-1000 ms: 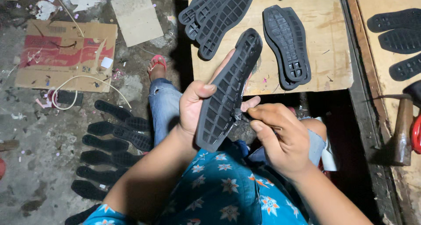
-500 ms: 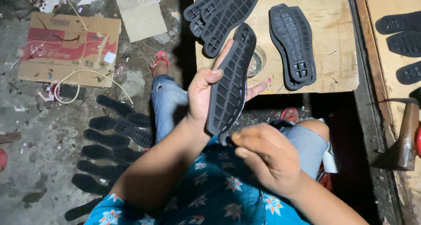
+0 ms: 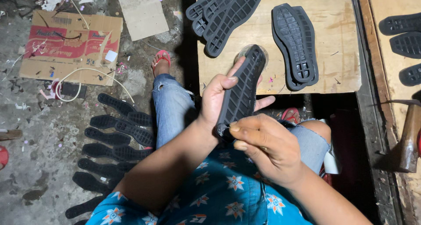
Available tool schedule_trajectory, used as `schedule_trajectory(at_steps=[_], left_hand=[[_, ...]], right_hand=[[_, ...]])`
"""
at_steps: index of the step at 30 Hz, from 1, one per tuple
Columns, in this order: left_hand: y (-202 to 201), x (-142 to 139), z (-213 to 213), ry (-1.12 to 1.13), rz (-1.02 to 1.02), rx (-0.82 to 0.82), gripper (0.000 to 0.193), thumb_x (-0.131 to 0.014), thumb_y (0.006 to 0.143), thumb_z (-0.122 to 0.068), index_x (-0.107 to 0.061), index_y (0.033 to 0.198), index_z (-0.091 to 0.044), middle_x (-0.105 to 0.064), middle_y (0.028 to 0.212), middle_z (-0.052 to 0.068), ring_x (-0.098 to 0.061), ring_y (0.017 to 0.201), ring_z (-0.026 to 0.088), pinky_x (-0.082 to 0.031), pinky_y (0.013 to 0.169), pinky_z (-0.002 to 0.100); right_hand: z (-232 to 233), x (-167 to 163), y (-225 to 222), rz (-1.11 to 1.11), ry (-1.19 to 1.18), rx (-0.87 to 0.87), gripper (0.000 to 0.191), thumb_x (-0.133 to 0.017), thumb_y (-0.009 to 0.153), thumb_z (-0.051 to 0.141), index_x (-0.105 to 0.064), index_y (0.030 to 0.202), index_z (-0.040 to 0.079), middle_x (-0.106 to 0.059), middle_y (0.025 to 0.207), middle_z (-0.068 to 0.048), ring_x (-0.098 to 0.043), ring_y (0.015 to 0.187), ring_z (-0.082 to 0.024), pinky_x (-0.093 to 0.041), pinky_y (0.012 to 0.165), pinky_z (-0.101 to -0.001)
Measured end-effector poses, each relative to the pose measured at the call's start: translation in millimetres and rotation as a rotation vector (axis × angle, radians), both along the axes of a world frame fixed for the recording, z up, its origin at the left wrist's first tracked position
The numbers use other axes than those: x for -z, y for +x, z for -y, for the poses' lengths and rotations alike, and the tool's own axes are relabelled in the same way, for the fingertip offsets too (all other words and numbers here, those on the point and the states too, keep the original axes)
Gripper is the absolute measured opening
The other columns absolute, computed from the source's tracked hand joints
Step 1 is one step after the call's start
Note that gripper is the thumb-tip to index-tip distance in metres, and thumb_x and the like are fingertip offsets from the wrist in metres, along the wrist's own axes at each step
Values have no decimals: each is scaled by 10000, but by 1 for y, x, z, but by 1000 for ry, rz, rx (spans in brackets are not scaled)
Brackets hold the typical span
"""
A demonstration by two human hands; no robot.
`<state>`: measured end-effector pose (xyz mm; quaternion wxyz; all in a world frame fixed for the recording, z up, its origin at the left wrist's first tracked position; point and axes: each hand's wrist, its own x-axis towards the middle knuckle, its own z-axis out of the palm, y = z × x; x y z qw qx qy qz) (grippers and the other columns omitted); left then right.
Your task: The person sits on the floor and applies glue with a small brush onto the grid-patterned underside of rubber sandal soles, working one sole at a time. They dip the brush into a small glue container, spread the glue across the sole surface, and place the finished sole on the table with the others.
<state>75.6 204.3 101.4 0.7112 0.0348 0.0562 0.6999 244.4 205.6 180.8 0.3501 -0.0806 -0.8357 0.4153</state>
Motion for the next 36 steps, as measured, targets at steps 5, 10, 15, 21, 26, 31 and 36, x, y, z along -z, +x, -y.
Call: schedule_trajectory(at_steps=[5, 10, 15, 21, 26, 31, 36], left_hand=[[-13, 0, 2, 201, 128, 2, 675, -507, 996, -216, -358, 1651, -146, -499, 1546, 104, -517, 1384, 241, -289, 1259, 716], [-18, -8, 3, 192, 144, 8, 725, -511, 933, -243, -356, 1637, -164, -439, 1633, 90, -498, 1442, 264, -227, 1272, 707], [-15, -12, 4, 212, 108, 20, 753, -510, 936, -237, -325, 1663, -184, -413, 1658, 76, -448, 1484, 255, -222, 1278, 717], [4, -3, 9, 39, -68, -11, 781, -476, 936, -212, -237, 1679, -213, -358, 1659, 44, -387, 1477, 212, -245, 1225, 710], [12, -2, 19, 127, 23, 35, 736, -430, 1122, -464, -207, 1720, -96, -341, 1688, 126, -371, 1545, 226, -240, 1320, 437], [6, -15, 26, 139, 120, 129, 867, -362, 1047, -684, -133, 1708, -172, -312, 1663, 85, -360, 1502, 199, -290, 1244, 507], [12, -29, 42, 170, -47, 148, 942, -360, 1054, -713, -61, 1755, -160, -281, 1704, 75, -358, 1499, 204, -259, 1275, 370]], right_hand=[[1, 3, 14, 69, 23, 14, 206, -725, 921, 14, -661, 1117, 17, -730, 1098, -135, -729, 987, -261, -573, 864, -344], [3, 6, 25, 53, -55, 128, 221, -695, 917, -22, -652, 1134, -18, -709, 1114, -158, -718, 977, -259, -580, 856, -345], [9, 7, 22, 56, -24, 68, 231, -719, 898, -11, -658, 1121, -5, -720, 1105, -149, -728, 985, -270, -579, 854, -349], [2, 5, 2, 32, 48, 33, 236, -755, 898, 23, -660, 1113, 20, -725, 1086, -129, -728, 985, -269, -576, 863, -356], [-7, -3, -7, 31, 105, 216, 194, -721, 927, -5, -659, 1110, 12, -715, 1112, -137, -711, 959, -269, -567, 839, -349], [-3, -10, -9, 57, 173, -62, 241, -772, 871, 88, -684, 1089, 34, -722, 1081, -106, -716, 954, -269, -555, 831, -368], [-10, -12, -10, 72, 169, 286, 184, -722, 928, 18, -676, 1105, 31, -717, 1098, -125, -707, 957, -271, -560, 832, -358]])
